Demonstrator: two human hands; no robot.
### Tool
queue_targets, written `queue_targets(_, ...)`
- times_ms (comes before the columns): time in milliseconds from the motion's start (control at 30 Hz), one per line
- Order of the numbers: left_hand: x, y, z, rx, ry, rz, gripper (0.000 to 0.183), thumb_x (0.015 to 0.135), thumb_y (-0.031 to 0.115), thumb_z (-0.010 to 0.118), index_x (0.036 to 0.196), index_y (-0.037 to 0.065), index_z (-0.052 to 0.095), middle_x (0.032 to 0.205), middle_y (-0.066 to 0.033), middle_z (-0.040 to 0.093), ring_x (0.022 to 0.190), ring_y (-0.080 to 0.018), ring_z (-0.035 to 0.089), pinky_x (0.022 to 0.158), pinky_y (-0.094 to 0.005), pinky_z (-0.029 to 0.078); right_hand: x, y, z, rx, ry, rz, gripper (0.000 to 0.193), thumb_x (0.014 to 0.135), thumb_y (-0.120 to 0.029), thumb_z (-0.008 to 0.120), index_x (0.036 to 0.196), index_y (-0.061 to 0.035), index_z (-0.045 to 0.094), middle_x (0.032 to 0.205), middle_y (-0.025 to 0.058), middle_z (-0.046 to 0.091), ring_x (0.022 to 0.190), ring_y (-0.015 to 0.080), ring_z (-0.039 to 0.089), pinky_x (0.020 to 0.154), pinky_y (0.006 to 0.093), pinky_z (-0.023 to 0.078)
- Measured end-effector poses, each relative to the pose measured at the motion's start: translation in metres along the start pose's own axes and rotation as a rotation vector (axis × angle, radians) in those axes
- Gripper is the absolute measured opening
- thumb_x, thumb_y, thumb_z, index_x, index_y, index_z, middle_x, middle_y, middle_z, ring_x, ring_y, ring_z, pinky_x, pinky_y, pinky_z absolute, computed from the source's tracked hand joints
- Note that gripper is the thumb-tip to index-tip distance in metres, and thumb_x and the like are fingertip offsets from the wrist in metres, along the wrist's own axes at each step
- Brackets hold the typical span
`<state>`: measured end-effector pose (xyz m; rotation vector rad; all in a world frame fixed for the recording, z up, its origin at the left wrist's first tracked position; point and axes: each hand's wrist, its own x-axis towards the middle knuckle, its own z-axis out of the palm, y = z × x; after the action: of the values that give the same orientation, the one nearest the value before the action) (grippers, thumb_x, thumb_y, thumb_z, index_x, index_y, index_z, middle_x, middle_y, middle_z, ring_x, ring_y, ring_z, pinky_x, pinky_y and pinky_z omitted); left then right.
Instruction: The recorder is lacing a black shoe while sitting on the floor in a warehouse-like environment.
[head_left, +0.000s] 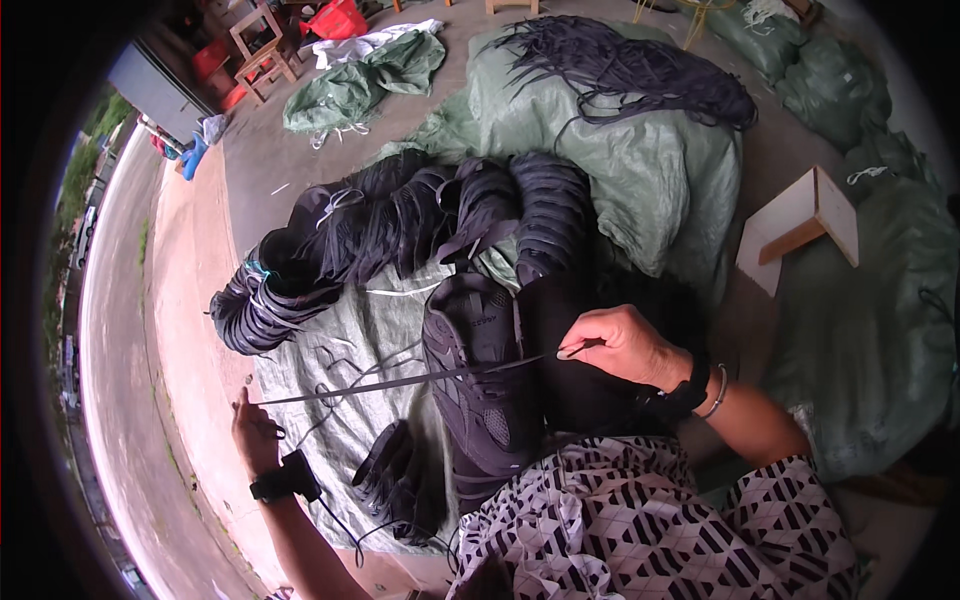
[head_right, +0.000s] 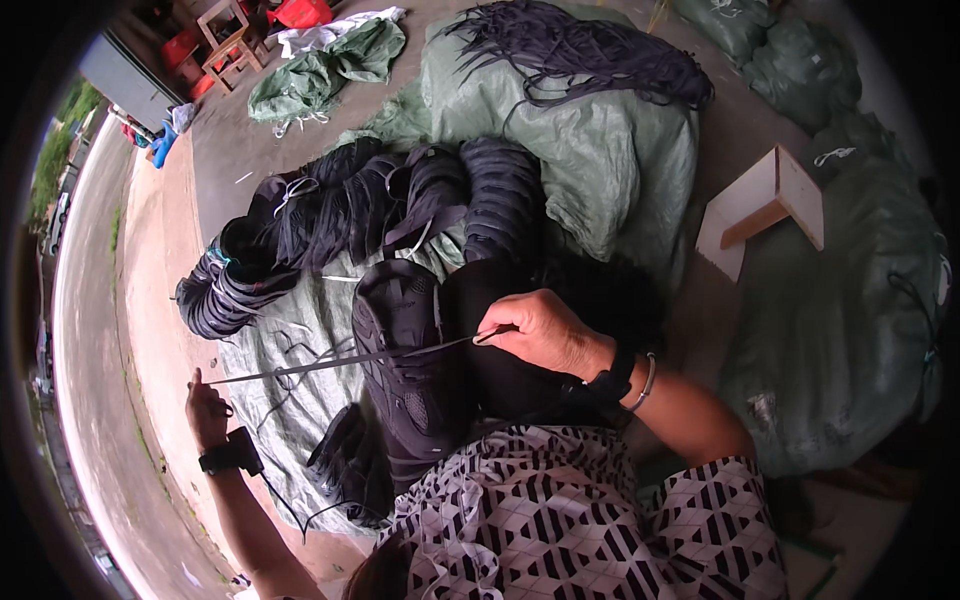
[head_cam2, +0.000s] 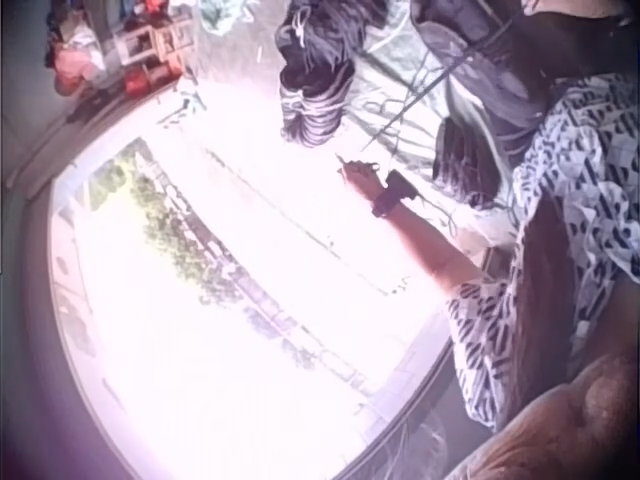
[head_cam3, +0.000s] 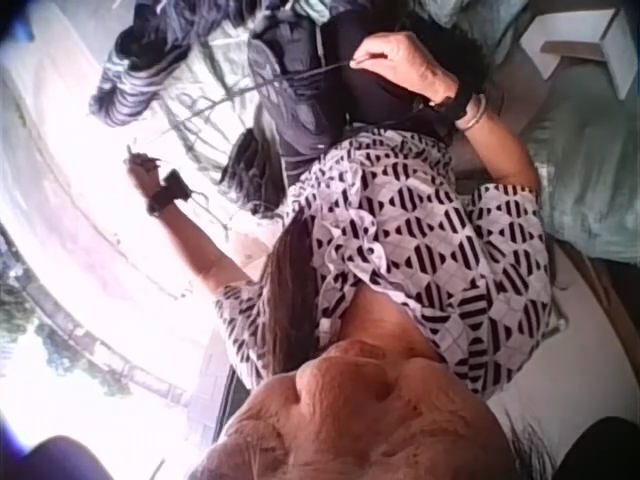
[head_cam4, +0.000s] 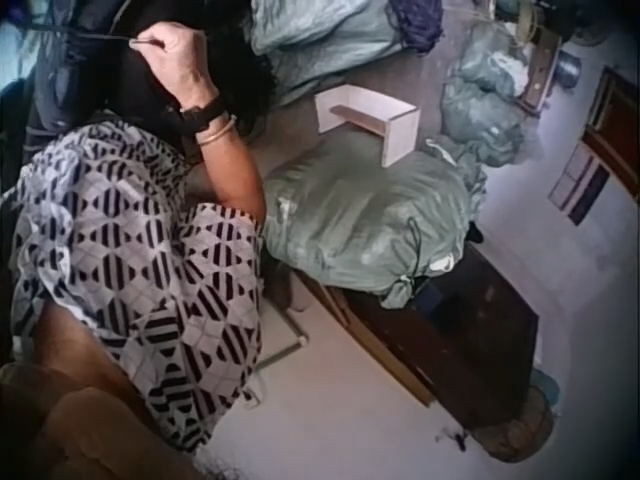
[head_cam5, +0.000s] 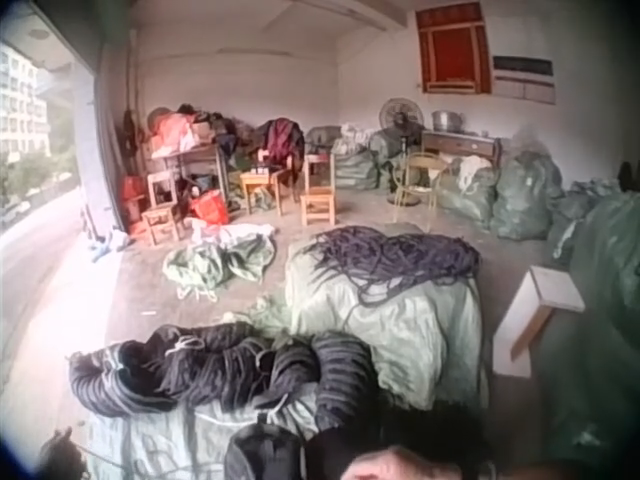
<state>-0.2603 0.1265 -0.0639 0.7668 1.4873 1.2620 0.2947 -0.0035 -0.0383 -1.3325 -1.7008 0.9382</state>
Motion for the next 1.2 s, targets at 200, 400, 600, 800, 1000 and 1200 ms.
queue_targets(200,-0.044,-0.075,0.036,0.424,0.001,-0.076,0.044,0.094,0.049,0.047,0.085,0.006,0.055,0.063,0.0017,0.047,0.043,-0.0043,0.032,0.036,-0.0212,0.023,-0.035,0.041,-0.058,0.127,0.133,0.736,0.016,0.088,-0.014,0.060,0.092,0.0009,0.065,0.068,0.0013,0.060,0.056,0.0056,0.051,0.050,0.0211,0.040)
queue_targets(400,-0.104,-0.075,0.149,0.316,-0.392,0.243,0.023,0.098,0.021,0.046,0.103,0.001,0.057,0.060,-0.0006,0.055,0.057,-0.0075,0.052,0.063,-0.0221,0.040,-0.036,0.049,-0.071,-0.116,0.097,0.633,0.021,0.091,-0.014,0.048,0.095,0.0023,0.060,0.060,0.0050,0.057,0.051,0.0119,0.052,0.054,0.0297,0.042)
queue_targets(600,-0.156,-0.043,0.242,0.212,-0.500,0.332,0.018,0.100,0.020,0.044,0.099,0.003,0.051,0.079,-0.0045,0.058,0.073,-0.0096,0.054,0.068,-0.0244,0.043,0.012,-0.001,0.000,-0.328,0.144,-0.063,0.017,0.087,-0.004,0.056,0.103,-0.0007,0.058,0.082,0.0148,0.058,0.075,0.0324,0.060,0.067,0.0367,0.049)
queue_targets(800,-0.183,-0.047,0.233,0.507,-0.546,0.330,0.024,0.095,0.018,0.054,0.080,0.001,0.050,0.065,-0.0008,0.044,0.065,-0.0088,0.036,0.059,-0.0231,0.036,0.006,-0.011,0.022,-0.111,0.054,0.030,0.012,0.083,-0.002,0.057,0.095,-0.0029,0.057,0.070,0.0129,0.061,0.067,0.0312,0.063,0.060,0.0378,0.050)
queue_targets(1000,-0.181,-0.037,0.223,0.506,-0.606,0.102,0.028,0.093,0.023,0.059,0.078,0.000,0.057,0.062,0.0025,0.048,0.061,-0.0065,0.043,0.057,-0.0234,0.040,0.001,-0.002,0.025,-0.080,-0.027,0.074,0.008,0.084,-0.006,0.061,0.086,-0.0019,0.055,0.067,0.0135,0.061,0.058,0.0281,0.061,0.052,0.0330,0.047)
queue_targets(1200,-0.176,-0.047,0.225,0.242,-0.500,0.234,0.019,0.097,0.019,0.051,0.092,0.002,0.057,0.073,0.0028,0.054,0.064,-0.0044,0.045,0.060,-0.0200,0.039,0.008,-0.001,0.031,-0.135,-0.013,0.060,0.013,0.083,-0.009,0.064,0.078,-0.0016,0.054,0.065,0.0138,0.059,0.058,0.0284,0.061,0.052,0.0344,0.045)
